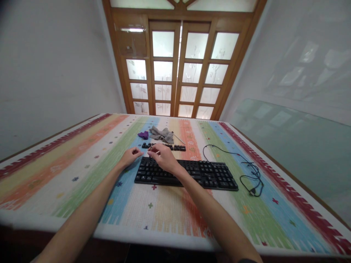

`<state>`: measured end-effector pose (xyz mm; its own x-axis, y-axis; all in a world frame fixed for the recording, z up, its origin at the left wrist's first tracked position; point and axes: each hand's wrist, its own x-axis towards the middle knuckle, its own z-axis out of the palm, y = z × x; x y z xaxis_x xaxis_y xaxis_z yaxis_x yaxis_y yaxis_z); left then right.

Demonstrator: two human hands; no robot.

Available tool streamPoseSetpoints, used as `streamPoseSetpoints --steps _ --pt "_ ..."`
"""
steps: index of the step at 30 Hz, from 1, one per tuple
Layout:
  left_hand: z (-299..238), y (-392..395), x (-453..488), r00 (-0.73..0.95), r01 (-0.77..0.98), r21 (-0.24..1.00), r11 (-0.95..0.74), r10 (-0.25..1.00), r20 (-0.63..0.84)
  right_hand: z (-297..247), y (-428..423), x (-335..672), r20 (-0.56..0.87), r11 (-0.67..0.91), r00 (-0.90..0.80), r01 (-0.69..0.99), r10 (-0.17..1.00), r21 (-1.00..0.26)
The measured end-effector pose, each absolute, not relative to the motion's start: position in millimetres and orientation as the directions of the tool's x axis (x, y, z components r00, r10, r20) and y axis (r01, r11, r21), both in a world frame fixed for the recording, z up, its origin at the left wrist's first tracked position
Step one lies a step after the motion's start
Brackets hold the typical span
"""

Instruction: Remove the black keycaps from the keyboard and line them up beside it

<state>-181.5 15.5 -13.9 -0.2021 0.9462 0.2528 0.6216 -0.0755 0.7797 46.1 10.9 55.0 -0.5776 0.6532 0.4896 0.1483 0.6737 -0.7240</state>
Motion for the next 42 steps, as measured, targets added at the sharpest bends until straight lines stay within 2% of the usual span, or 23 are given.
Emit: streamPoseSetpoints --steps 7,12,17,21,25,28,42 --pt "-8 5 -188 0.069 0.489 0.856 -0.170 0.985 0.156 55 7 29 0.468 0.741 -0.642 0.246 0.608 -0.625" --pt "10 -7 -194 0.156 0.492 0.855 -0.167 0.982 0.103 53 9 20 0.451 0.731 -0.645 0.257 0.616 -0.632" --pt "19 -16 -192 0.291 0.531 0.829 -0.173 0.957 0.013 47 17 15 0.416 0.778 -0.699 0.328 0.582 -0.536" --pt "18 -18 -191 0.300 0.559 0.805 -0.198 0.954 0.027 41 20 13 0.239 0.790 -0.785 0.450 0.572 -0.416" --pt "17 -17 -192 0.310 0.572 0.795 -0.203 0.951 0.019 37 17 13 0.078 0.786 -0.799 0.563 0.597 -0.256" --pt "17 -17 -192 0.313 0.592 0.784 -0.189 0.950 -0.008 37 15 11 0.046 0.788 -0.797 0.583 0.602 -0.199" --pt "14 -15 -196 0.338 0.616 0.767 -0.180 0.940 -0.051 51 8 1 -0.059 0.813 -0.822 0.569 0.566 -0.123"
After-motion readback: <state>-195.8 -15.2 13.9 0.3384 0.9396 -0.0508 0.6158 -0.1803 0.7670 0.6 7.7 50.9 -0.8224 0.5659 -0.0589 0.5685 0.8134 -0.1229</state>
